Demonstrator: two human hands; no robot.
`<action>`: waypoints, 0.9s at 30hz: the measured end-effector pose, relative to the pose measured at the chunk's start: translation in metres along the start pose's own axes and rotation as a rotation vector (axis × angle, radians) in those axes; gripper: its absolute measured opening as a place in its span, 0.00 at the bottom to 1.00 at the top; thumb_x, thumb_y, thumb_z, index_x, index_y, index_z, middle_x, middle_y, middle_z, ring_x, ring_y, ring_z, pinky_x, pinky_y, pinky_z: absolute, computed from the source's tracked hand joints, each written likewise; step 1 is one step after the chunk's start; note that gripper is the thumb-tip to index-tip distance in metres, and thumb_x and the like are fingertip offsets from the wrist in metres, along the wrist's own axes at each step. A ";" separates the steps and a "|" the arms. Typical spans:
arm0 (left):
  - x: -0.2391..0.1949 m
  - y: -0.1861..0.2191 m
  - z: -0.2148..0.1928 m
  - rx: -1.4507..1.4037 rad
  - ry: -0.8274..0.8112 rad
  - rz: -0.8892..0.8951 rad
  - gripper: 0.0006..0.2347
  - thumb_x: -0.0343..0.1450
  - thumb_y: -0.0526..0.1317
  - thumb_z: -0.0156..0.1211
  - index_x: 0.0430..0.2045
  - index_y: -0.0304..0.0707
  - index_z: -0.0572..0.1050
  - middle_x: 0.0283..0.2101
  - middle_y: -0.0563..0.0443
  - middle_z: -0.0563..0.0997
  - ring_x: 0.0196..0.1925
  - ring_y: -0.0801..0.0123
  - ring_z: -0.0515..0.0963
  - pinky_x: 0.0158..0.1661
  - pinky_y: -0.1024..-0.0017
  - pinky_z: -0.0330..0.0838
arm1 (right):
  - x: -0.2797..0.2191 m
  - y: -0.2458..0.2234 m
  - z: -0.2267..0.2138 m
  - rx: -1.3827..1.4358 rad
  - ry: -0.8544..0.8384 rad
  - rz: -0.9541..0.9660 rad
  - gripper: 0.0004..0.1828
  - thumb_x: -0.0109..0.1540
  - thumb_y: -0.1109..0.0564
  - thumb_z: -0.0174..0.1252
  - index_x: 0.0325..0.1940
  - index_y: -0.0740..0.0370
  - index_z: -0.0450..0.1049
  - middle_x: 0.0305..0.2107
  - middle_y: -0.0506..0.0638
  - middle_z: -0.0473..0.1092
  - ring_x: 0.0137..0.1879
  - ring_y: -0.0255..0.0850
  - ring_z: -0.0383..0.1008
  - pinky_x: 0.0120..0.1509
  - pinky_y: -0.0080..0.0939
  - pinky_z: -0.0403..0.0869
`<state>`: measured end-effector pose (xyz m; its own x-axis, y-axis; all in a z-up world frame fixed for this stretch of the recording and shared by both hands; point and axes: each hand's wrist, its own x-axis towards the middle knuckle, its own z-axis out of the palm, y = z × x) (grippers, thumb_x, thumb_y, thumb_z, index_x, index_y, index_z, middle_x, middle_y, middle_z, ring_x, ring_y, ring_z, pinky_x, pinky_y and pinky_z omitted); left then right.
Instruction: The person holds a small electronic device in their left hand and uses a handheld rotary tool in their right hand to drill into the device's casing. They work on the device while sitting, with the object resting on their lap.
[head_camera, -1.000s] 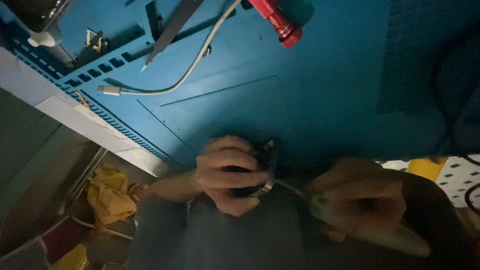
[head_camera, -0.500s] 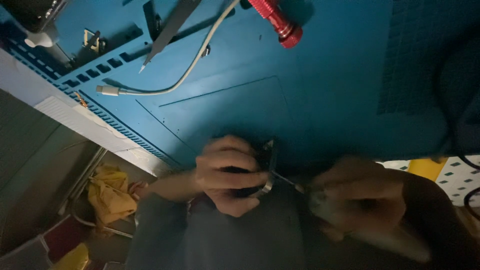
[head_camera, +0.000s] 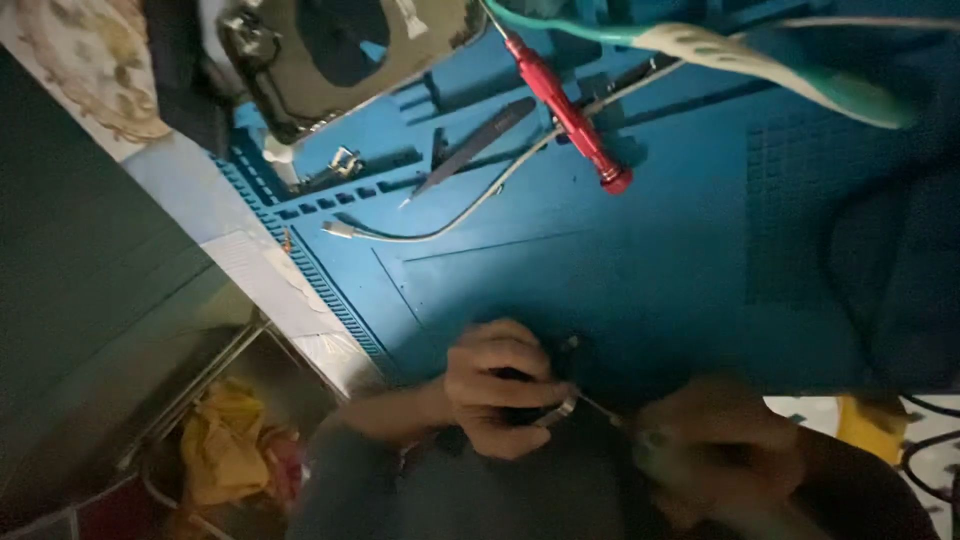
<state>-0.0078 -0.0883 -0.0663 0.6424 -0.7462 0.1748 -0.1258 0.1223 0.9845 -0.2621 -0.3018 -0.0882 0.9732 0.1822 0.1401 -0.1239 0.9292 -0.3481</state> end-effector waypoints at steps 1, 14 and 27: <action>-0.001 0.004 -0.002 0.003 0.001 0.013 0.13 0.73 0.47 0.58 0.33 0.37 0.82 0.31 0.49 0.79 0.29 0.67 0.76 0.37 0.66 0.72 | 0.005 0.002 -0.001 -0.010 -0.009 -0.001 0.10 0.67 0.48 0.59 0.50 0.50 0.79 0.38 0.44 0.81 0.41 0.34 0.84 0.48 0.42 0.83; -0.016 -0.009 0.002 0.006 0.011 0.059 0.12 0.73 0.47 0.59 0.34 0.38 0.82 0.34 0.50 0.79 0.31 0.67 0.76 0.38 0.66 0.71 | 0.072 -0.011 0.002 -0.469 0.198 -0.101 0.34 0.66 0.57 0.68 0.72 0.61 0.62 0.44 0.51 0.78 0.44 0.43 0.82 0.50 0.48 0.84; -0.025 -0.020 0.002 0.035 -0.056 0.063 0.12 0.71 0.47 0.59 0.36 0.37 0.82 0.33 0.50 0.79 0.33 0.65 0.79 0.40 0.66 0.74 | 0.043 -0.001 -0.010 -0.700 0.285 -0.073 0.41 0.54 0.55 0.81 0.65 0.65 0.67 0.48 0.57 0.80 0.50 0.45 0.87 0.54 0.41 0.87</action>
<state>-0.0226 -0.0736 -0.0899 0.5890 -0.7733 0.2347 -0.1918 0.1484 0.9702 -0.2180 -0.2985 -0.0914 0.9984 -0.0506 -0.0262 0.0025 0.4980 -0.8672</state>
